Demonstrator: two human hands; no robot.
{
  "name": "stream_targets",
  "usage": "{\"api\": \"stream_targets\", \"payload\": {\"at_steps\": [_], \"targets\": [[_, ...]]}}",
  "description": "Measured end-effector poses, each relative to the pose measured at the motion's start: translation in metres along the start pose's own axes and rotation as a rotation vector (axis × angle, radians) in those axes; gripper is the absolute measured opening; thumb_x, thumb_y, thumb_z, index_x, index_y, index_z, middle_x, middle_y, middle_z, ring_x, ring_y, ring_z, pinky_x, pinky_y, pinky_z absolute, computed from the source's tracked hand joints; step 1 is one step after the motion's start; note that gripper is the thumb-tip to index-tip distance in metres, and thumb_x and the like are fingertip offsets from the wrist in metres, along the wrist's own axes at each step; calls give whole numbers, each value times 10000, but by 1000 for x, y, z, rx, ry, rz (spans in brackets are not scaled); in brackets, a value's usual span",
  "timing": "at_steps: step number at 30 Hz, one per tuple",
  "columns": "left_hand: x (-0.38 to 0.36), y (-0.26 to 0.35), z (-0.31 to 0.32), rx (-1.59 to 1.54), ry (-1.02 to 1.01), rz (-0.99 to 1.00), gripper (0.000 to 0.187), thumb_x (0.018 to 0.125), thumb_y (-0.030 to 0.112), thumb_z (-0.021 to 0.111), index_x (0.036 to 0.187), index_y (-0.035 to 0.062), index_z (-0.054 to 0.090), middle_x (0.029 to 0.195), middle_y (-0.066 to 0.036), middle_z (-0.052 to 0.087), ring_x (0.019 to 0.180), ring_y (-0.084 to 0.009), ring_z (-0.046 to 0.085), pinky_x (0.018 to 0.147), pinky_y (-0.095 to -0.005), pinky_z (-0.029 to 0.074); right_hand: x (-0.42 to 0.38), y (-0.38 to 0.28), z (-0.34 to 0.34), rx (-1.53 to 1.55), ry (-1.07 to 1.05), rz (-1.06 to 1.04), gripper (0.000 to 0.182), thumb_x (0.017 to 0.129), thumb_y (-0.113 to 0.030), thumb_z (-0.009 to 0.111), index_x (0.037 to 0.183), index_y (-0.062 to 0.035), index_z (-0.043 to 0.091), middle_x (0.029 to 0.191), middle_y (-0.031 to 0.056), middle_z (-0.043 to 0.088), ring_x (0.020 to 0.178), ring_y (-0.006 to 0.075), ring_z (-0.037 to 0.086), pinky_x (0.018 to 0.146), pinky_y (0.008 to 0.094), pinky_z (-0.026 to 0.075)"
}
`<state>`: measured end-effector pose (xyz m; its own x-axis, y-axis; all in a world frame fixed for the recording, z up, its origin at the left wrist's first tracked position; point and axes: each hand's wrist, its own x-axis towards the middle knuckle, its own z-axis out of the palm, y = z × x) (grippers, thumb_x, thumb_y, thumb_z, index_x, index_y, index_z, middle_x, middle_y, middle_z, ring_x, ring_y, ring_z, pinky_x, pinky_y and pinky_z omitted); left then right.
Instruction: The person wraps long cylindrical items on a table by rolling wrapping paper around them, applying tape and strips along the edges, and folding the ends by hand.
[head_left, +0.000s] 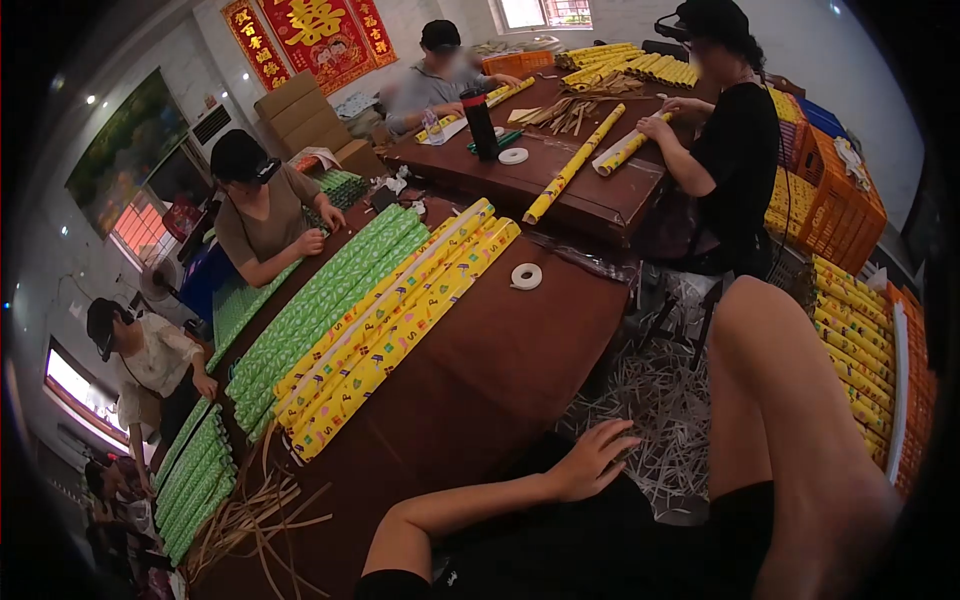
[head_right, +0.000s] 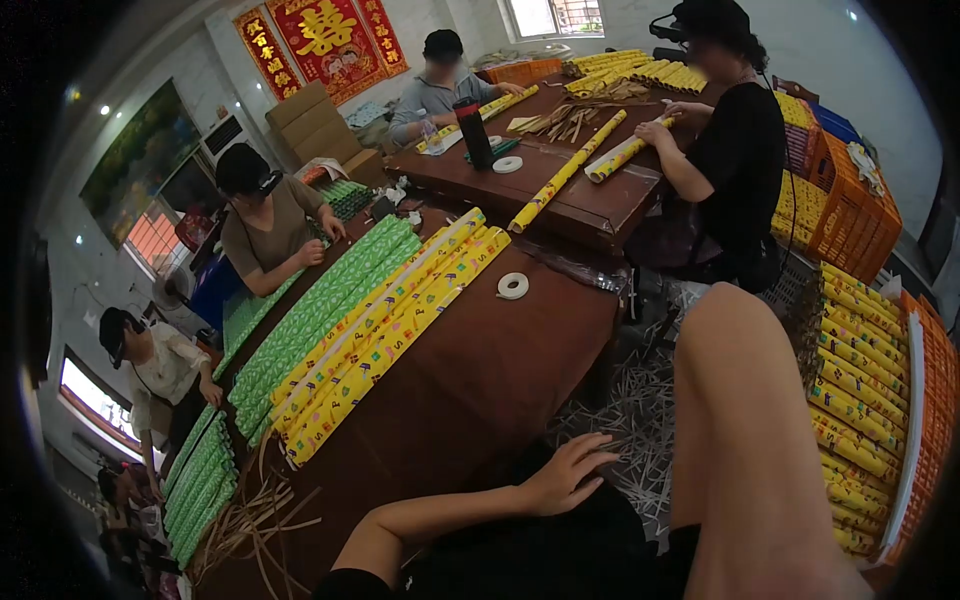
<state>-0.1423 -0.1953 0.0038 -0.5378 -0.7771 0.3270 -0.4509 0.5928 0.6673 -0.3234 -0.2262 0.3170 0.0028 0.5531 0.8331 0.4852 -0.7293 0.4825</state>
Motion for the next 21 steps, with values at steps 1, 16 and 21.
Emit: {"api": "stream_targets", "payload": {"at_steps": [1, 16, 21], "targets": [[-8, -1, 1, 2, -11, -12, 464, 938, 118, 623, 1380, 102, 481, 1491, -161, 364, 1392, -362, 348, 1132, -486, 327, 6, -4, 3, 3, 2, -11, 419, 834, -173, 717, 1228, -82, 607, 1194, 136, 609, 1129, 320, 575, 960, 453, 460], [-48, -36, -4, 146, 108, 95, 367, 918, 102, 624, 1277, 53, 562, 1347, -149, 497, 1303, -334, 447, 1065, -452, 398, 31, 17, 67, 92, -66, 4, 413, 832, -174, 717, 1219, -81, 607, 1195, 129, 605, 1132, 314, 570, 957, 448, 462], [-48, -44, -7, 171, 212, 118, 330, 892, 91, 644, 1214, 40, 599, 1287, -145, 530, 1266, -334, 474, 1039, -449, 422, 35, 0, 81, 158, -40, -3, 411, 832, -174, 717, 1216, -81, 607, 1196, 126, 603, 1133, 312, 568, 955, 446, 462]]}}
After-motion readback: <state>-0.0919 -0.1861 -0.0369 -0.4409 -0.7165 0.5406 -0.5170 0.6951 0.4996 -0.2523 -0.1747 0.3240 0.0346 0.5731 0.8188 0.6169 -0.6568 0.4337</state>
